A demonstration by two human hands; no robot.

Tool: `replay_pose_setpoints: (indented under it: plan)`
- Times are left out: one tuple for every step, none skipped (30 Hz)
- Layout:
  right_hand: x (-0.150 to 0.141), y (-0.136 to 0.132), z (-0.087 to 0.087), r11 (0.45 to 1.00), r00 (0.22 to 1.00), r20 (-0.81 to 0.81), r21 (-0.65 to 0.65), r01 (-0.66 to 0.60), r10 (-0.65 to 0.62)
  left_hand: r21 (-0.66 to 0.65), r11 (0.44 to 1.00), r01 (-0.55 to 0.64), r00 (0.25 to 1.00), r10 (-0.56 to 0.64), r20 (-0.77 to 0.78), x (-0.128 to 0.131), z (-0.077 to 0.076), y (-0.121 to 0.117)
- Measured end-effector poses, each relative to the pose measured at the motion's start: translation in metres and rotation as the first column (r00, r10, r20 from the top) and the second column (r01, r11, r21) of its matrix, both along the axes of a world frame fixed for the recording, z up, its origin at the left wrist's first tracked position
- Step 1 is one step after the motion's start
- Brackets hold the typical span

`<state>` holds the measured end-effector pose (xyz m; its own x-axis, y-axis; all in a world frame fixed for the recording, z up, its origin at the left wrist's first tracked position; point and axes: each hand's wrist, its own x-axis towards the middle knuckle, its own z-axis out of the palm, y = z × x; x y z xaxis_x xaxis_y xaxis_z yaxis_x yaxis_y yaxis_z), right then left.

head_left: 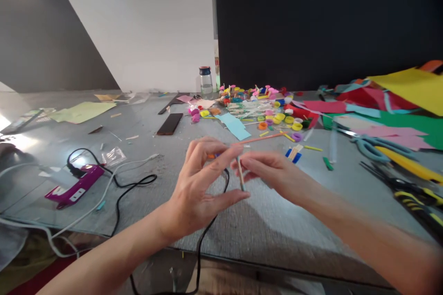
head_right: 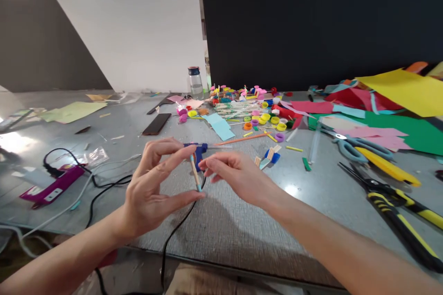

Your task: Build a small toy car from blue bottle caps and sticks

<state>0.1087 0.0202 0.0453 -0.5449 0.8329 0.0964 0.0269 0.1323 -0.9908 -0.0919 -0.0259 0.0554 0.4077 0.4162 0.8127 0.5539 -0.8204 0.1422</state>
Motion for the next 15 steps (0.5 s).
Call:
replay_pose_setpoints:
  plan:
    - [0.010,-0.009,0.002,0.998,0.996,-0.081,-0.050,-0.045,0.041,0.002,1.000,0.012,1.000,-0.012,0.005,0.004,-0.001,0.002]
    - [0.018,-0.018,0.002,0.993,0.987,-0.145,-0.078,-0.084,0.072,0.003,1.000,0.024,1.000,-0.024,0.012,0.009,-0.001,0.005]
    - [0.025,-0.025,0.002,0.989,0.976,-0.199,-0.102,-0.106,0.085,0.002,0.999,0.033,0.999,-0.033,0.020,0.015,-0.002,0.007]
    - [0.030,-0.030,0.001,0.986,0.968,-0.237,-0.120,-0.112,0.081,0.002,0.999,0.042,0.999,-0.042,0.026,0.020,-0.002,0.010]
    - [0.034,-0.034,0.000,0.985,0.962,-0.263,-0.136,-0.108,0.069,0.002,0.999,0.051,0.998,-0.051,0.027,0.026,-0.003,0.012]
    - [0.037,-0.037,-0.001,0.983,0.958,-0.284,-0.158,-0.097,0.048,0.003,0.998,0.059,0.998,-0.059,0.023,0.031,-0.003,0.014]
    - [0.040,-0.038,-0.002,0.979,0.954,-0.300,-0.187,-0.085,0.026,0.009,0.998,0.068,0.998,-0.068,0.018,0.037,-0.003,0.016]
    - [0.043,-0.038,-0.003,0.973,0.950,-0.311,-0.218,-0.076,0.005,0.011,0.997,0.074,0.997,-0.074,0.012,0.041,-0.004,0.017]
    - [0.047,-0.038,-0.004,0.966,0.948,-0.318,-0.250,-0.070,-0.014,0.014,0.997,0.079,0.997,-0.079,0.009,0.046,-0.004,0.019]
    - [0.050,-0.038,-0.004,0.958,0.945,-0.325,-0.280,-0.068,-0.028,0.018,0.996,0.084,0.996,-0.084,0.008,0.050,-0.005,0.021]
    - [0.053,-0.037,-0.004,0.951,0.944,-0.328,-0.303,-0.067,-0.038,0.019,0.996,0.089,0.996,-0.089,0.007,0.053,-0.005,0.022]
    - [0.057,-0.036,-0.004,0.946,0.944,-0.328,-0.316,-0.069,-0.041,0.020,0.995,0.096,0.995,-0.096,0.005,0.057,-0.006,0.024]
    - [0.061,-0.035,-0.005,0.945,0.946,-0.323,-0.320,-0.073,-0.036,0.020,0.994,0.106,0.994,-0.106,0.000,0.060,-0.006,0.026]
    - [0.064,-0.035,-0.005,0.946,0.948,-0.316,-0.315,-0.078,-0.027,0.017,0.993,0.117,0.993,-0.117,-0.008,0.063,-0.006,0.028]
    - [0.068,-0.034,-0.006,0.948,0.951,-0.308,-0.308,-0.079,-0.020,0.012,0.991,0.131,0.991,-0.130,-0.017,0.066,-0.007,0.029]
